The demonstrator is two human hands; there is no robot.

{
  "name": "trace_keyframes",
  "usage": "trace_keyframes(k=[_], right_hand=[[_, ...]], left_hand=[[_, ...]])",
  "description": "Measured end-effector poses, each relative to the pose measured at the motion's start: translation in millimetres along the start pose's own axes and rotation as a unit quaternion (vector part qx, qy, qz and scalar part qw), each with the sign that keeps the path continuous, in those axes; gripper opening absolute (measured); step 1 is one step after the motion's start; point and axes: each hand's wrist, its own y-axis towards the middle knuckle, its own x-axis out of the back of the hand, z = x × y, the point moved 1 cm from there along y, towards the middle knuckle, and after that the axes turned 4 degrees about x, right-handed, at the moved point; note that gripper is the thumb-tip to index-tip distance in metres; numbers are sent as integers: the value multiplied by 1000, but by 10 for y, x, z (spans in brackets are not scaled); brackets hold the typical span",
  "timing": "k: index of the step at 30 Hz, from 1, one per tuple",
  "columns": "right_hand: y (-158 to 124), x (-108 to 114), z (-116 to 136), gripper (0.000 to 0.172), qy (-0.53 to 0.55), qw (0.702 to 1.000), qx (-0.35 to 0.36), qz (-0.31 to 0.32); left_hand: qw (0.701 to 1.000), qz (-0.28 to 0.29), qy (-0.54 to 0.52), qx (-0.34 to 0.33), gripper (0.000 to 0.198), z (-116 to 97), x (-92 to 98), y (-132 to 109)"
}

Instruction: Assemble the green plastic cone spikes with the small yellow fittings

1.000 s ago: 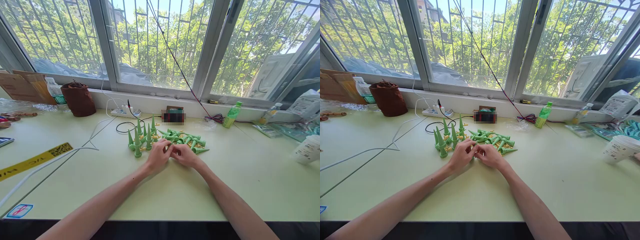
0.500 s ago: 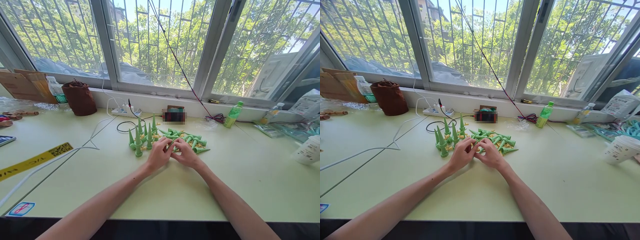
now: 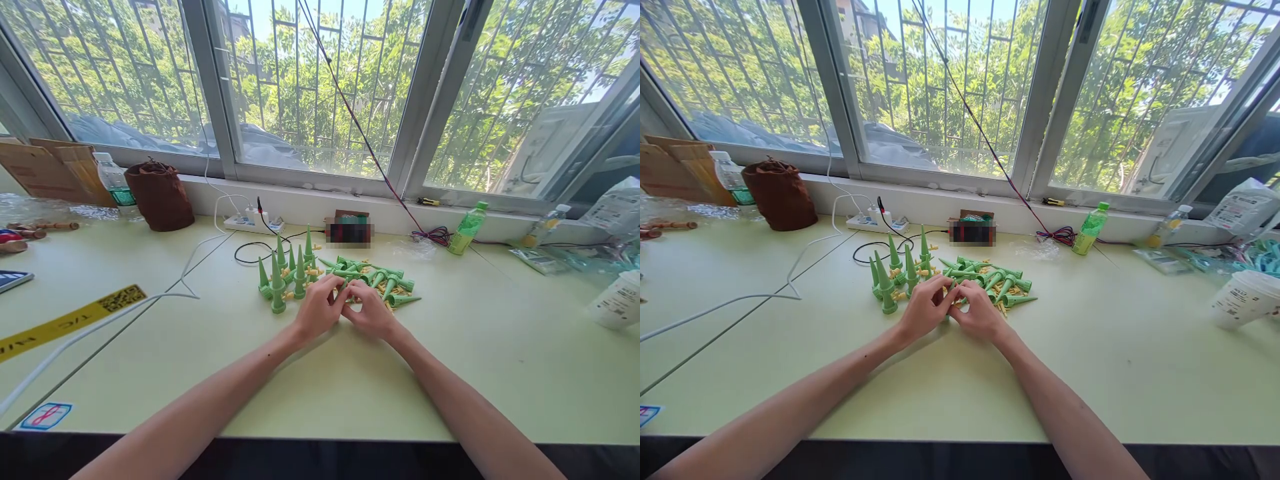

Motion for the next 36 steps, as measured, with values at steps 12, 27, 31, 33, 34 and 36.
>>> trace_keyframes(k=[12,27,31,33,34,36], right_hand=[[20,27,36,9,-17,1000,2,-7],[56,130,38,19,-69,979,-83,-174],[42,130,24,15,-44,970,-99,-218],[34,115,17,15,-31,968,-101,-228],[32,106,13,16,-26,968,-101,-230],[29,87,1,17,-20,968,-102,-230]], left_hand=[[1000,-7,7,0,20,-9,-15,9],[996,2,-76,37,23,-52,13,-29],[994,100,-32,-32,33,-54,-49,-72],[989,136,-7,-63,36,-61,-72,-91],[986,151,1,-71,37,-64,-80,-99],[982,173,9,-73,37,-67,-90,-111]])
